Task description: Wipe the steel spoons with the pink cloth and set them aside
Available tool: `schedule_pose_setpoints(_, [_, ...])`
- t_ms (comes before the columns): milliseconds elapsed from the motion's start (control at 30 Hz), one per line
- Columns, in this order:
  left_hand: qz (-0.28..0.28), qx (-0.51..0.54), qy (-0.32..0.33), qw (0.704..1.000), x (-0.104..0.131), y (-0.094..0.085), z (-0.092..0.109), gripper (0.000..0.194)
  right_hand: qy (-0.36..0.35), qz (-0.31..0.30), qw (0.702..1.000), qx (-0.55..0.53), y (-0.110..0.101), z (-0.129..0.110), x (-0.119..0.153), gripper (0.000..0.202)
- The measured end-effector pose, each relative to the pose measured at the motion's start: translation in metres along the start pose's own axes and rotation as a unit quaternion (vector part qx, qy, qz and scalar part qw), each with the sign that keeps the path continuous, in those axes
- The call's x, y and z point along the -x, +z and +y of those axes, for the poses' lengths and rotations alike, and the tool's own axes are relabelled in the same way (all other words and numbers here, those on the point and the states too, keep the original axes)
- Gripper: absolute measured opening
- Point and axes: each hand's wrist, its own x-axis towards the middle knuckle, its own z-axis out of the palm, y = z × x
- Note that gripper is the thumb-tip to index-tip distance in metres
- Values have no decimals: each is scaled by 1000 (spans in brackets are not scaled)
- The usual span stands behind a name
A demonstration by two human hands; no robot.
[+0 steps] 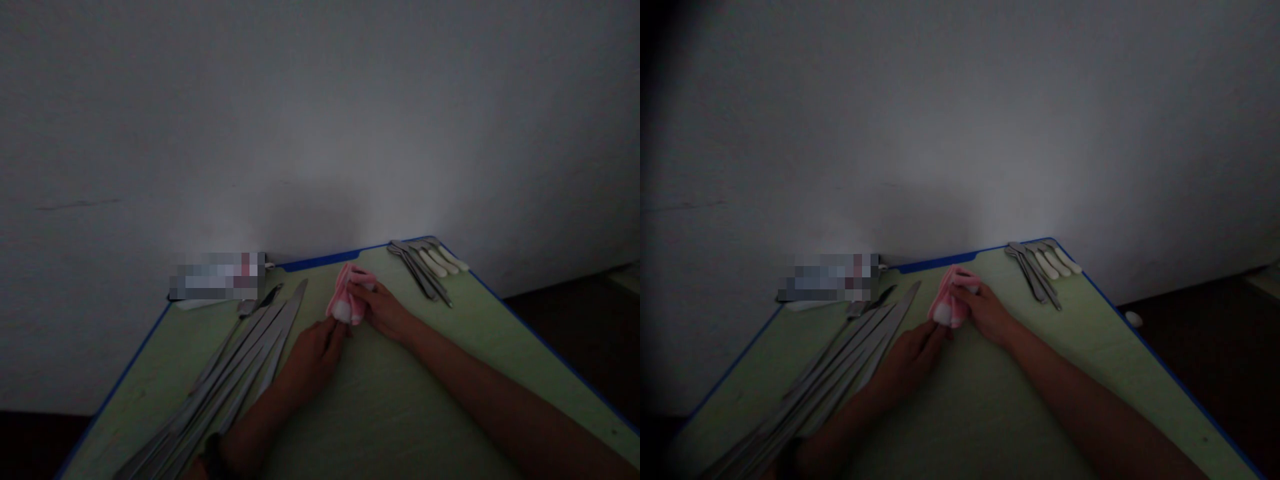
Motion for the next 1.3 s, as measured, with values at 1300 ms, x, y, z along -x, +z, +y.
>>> schedule_pose_setpoints(1300, [8, -23, 6, 1000, 0, 1, 0, 35, -1, -9, 1000, -12, -3, 2, -2, 29])
